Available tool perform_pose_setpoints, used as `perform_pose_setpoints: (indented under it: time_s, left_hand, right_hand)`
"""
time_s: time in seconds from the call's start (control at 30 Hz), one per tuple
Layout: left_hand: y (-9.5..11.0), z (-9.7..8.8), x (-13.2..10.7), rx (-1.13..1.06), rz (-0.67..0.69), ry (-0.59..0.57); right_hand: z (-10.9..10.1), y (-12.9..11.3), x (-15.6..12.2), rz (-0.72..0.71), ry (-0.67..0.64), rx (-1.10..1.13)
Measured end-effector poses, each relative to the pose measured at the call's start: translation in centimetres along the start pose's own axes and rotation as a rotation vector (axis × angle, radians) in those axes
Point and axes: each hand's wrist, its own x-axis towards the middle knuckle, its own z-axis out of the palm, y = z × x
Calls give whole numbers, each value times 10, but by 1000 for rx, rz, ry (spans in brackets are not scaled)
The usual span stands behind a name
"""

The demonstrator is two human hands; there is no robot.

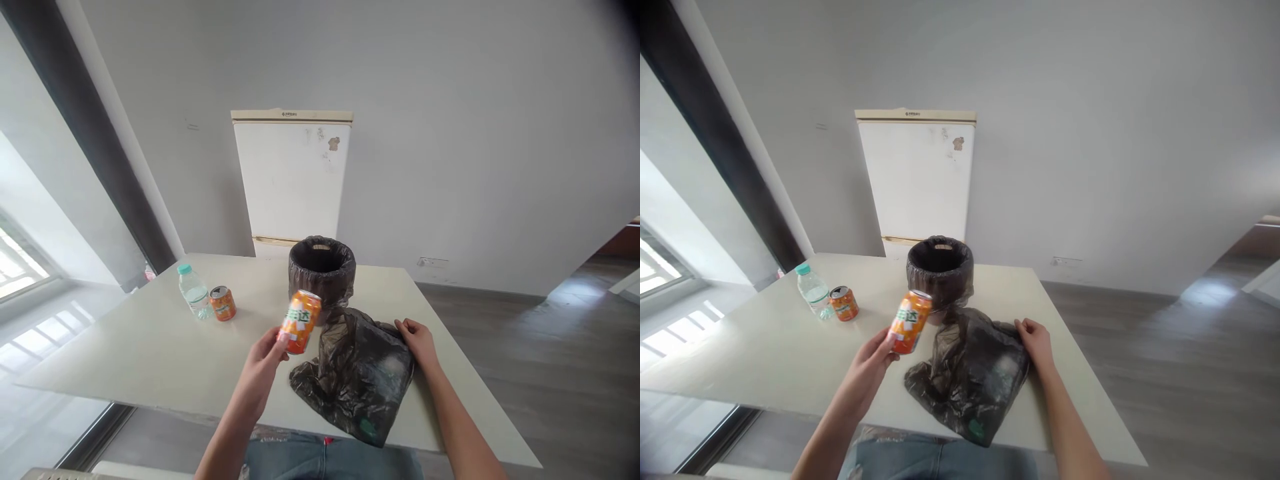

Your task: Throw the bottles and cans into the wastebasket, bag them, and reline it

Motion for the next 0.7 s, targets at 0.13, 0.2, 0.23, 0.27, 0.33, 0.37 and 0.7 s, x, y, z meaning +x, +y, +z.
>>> perform_pose_setpoints:
  time_s: [0.13, 0.2, 0.23, 0.27, 0.33, 0.37, 0.7]
  left_hand:
    - [2, -28, 1, -100, 35, 66]
    - [-6, -46, 5, -74, 44, 149]
    - [-12, -57, 8, -51, 48, 198]
    - [-18, -69, 11, -17, 52, 258]
    - [-33, -94, 16, 107, 66, 433]
    - [-40, -107, 18, 197, 71, 540]
    - [-61, -151, 5, 834, -26, 839]
  right_hand:
    - [0, 0, 0, -13, -9, -10]
    - [-1, 0, 0, -24, -15, -13]
    - [-1, 0, 0, -30, -16, -15]
    - [-1, 0, 0, -34, -16, -18]
    - [0, 1, 1, -40, -12, -24]
    - [1, 2, 1, -42, -10, -27]
    - [3, 7, 3, -59, -6, -46]
